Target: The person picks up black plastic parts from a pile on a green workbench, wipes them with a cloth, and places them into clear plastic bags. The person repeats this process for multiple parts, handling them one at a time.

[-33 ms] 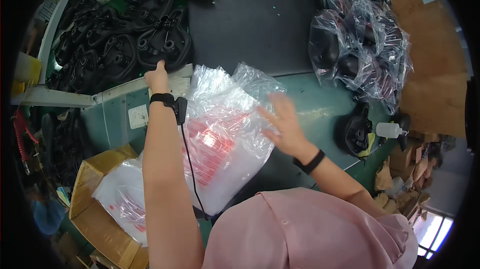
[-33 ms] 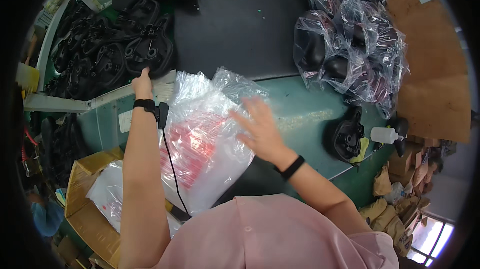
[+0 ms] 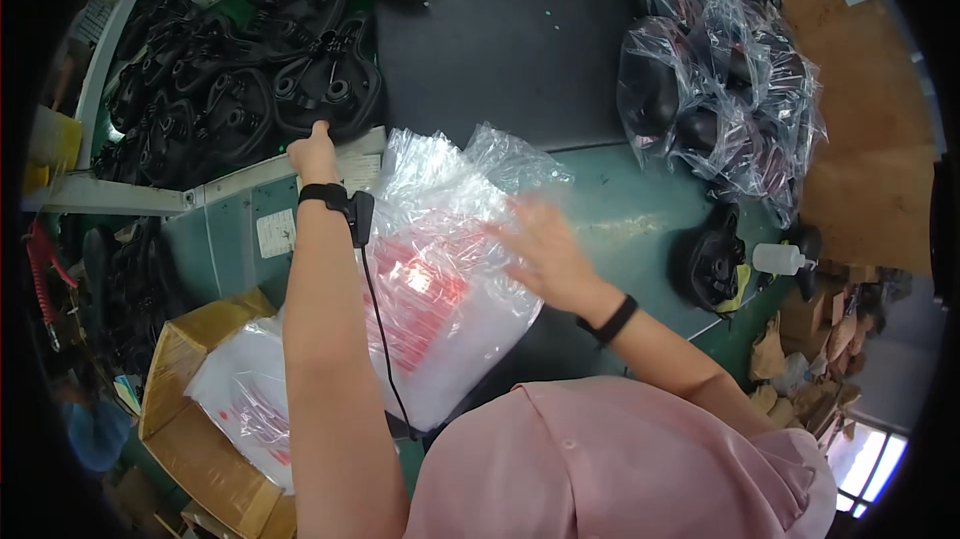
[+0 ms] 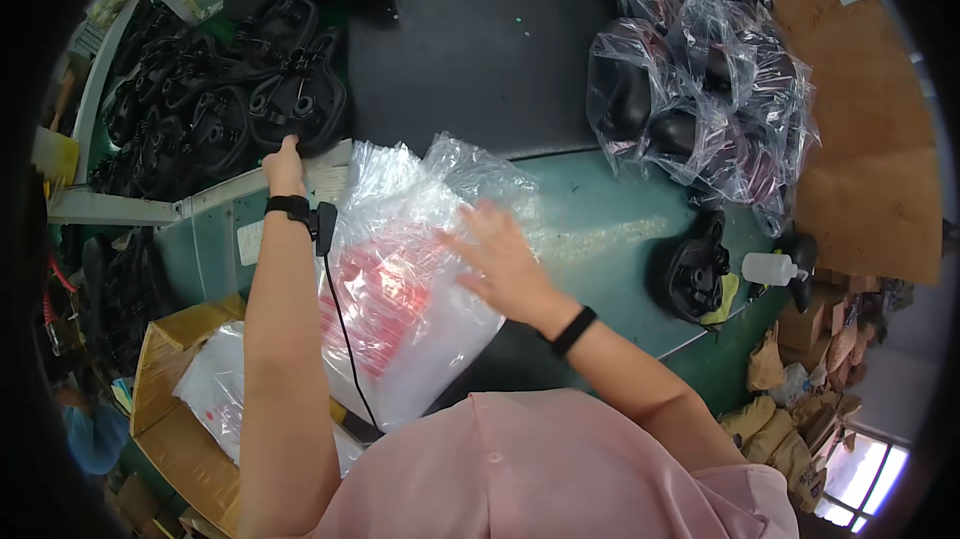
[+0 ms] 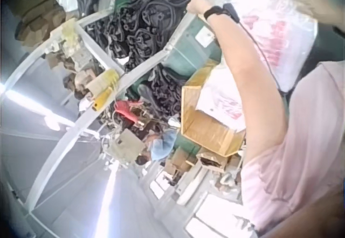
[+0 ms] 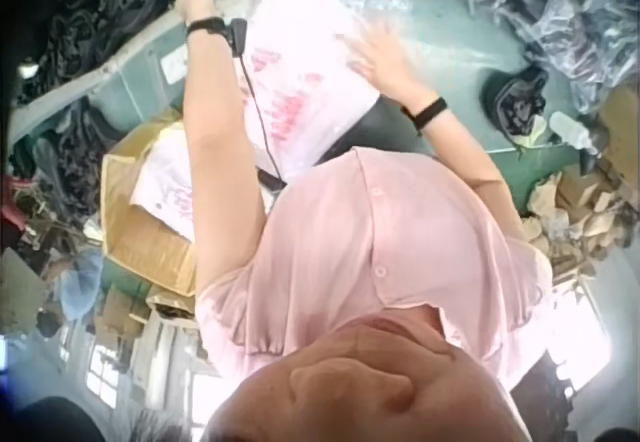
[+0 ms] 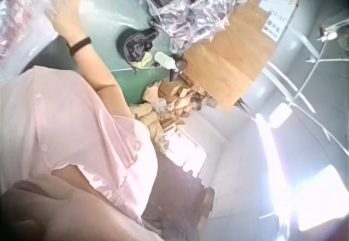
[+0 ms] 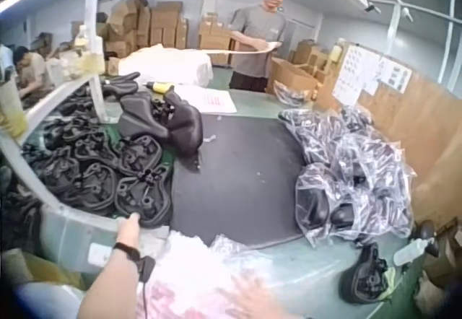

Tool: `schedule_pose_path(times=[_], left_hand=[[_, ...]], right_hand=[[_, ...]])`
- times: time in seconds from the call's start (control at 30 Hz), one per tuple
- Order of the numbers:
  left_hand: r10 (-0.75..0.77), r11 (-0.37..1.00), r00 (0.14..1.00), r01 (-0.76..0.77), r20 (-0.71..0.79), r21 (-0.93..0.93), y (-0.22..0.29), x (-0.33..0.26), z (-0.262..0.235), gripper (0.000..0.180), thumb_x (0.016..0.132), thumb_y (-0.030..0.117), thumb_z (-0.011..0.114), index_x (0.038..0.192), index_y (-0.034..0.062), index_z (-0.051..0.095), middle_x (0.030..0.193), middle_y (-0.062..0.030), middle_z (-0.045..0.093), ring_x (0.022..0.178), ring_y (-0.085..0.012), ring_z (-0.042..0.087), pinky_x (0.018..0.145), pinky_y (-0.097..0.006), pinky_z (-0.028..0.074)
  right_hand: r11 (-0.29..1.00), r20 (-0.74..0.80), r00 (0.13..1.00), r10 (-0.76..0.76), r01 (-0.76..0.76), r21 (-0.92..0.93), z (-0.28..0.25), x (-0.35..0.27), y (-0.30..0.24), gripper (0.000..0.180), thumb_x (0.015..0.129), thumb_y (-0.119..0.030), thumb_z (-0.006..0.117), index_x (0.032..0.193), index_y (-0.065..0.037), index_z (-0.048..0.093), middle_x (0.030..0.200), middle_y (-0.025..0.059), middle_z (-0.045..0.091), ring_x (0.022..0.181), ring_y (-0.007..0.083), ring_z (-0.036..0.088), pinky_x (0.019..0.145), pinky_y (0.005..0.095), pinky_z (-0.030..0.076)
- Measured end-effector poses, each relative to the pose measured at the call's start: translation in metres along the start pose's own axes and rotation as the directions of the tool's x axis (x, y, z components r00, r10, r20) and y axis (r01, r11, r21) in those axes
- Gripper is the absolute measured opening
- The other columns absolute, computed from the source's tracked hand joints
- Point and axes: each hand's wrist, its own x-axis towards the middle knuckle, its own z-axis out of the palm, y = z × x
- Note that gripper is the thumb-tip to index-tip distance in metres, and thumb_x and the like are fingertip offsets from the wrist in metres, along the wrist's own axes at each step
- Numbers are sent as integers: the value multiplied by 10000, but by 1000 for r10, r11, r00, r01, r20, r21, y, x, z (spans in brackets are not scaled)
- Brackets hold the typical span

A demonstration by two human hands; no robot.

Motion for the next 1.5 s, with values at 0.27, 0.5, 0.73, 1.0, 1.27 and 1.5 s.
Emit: schedule_pose_path(times=[0.27,0.5,0.73,1.0,1.27,1.5], left_hand=[[-165,837,929,310,332,-451,56,-39,-21,336,810,54,574,1032,-165,450,1019,-256,576,813,-395,649,691,-505,589],[170,867,867,94,468,-489,102,-95,-110,263,859,113,538,1050,-50,458,962,-190,606,816,-310,668,632,-411,596],[479,867,622,-444,620,-226,181,-274,-180,384,813,100,522,1191,48,487,1056,-55,582,857,-93,589,674,-238,496],[319,881,418,-461,850,-104,80,-414,-126,425,705,52,569,1129,65,569,939,-136,647,794,-209,633,714,-325,499],[374,926,927,-374,-14,-44,15,-455,-225,470,839,122,668,1269,19,512,1260,-140,538,1141,-238,503,950,-363,415],[-563,704,696,122,-445,-700,-91,-426,-389,749,888,240,628,1437,37,161,1433,-160,303,1243,-285,385,983,-430,395]], right_hand=[[1000,252,968,-22,15,28,53,-32,-41,703,742,-285,734,1375,-201,441,1491,156,279,1389,389,213,1089,533,255],[725,-133,935,329,-160,670,-26,-50,20,417,833,-148,650,1239,-86,580,1334,131,519,1258,288,464,1061,368,351],[107,-56,965,256,29,994,-148,-88,102,739,926,-531,471,1499,-150,203,1533,161,216,1370,324,297,1067,507,276],[114,686,627,-369,-702,703,-66,-188,80,869,623,-154,856,1347,-5,399,1216,51,563,1097,146,528,940,309,429],[-71,591,798,113,-587,806,-52,-249,41,726,627,57,655,1308,13,406,1158,80,577,1054,185,568,923,308,449],[-274,456,797,397,-371,887,-36,-256,60,614,704,-1,578,1289,-29,394,1032,121,585,834,289,643,718,401,569]])
